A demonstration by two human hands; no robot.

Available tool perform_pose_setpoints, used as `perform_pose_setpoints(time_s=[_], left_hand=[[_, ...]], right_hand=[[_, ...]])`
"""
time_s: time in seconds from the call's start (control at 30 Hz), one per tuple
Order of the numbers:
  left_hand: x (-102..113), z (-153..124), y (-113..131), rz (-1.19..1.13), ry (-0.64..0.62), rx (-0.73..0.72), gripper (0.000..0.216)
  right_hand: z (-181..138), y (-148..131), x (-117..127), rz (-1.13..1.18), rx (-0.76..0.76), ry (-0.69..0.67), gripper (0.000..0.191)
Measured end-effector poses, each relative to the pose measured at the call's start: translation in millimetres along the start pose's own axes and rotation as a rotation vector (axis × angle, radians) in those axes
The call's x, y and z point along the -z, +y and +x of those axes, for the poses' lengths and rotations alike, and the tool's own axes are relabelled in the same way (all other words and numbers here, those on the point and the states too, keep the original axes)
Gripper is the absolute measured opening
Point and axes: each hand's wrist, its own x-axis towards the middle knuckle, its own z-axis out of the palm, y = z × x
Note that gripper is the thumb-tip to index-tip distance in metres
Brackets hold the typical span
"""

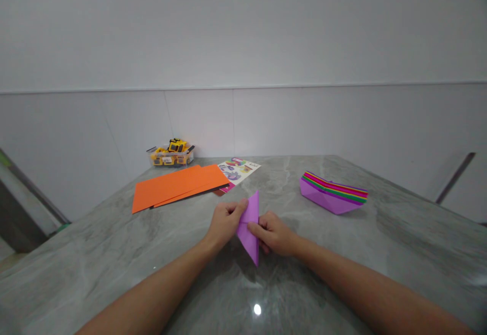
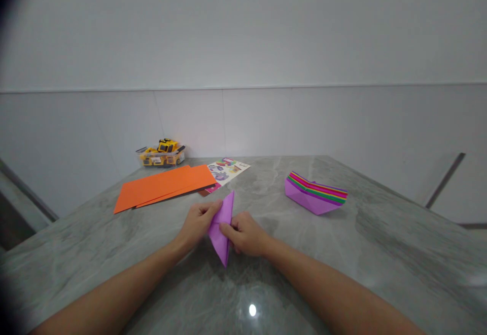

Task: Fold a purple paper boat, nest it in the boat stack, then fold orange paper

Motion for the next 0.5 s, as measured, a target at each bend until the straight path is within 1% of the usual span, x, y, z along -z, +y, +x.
perform_pose_setpoints(time_s=[0.13,0.2,0.4,0.5], left_hand=[[-1.6,-1.6,2.0,0.06,0.003,-0.038,0.053],[-2.9,-2.7,2.9,0.081,0.019,-0.052,0.054],[0.1,-2.1,3.7,0.085,0.154,-0.054,0.055],[0.4,-1.8,2.2,0.066,0.188,-0.038,0.057]], right_hand=[[-2.2,-3.8,-1.8,-0.013,0.026,-0.135,0.058],[-2.6,-4.7,-3.6,-0.013,0.016,-0.162,0.058],[-1.1,-5.3,-8.0,0.001,-0.033,-0.109,0.061],[-1.5,-9.7,-7.2,-0.01,-0.024,-0.096,0.061]])
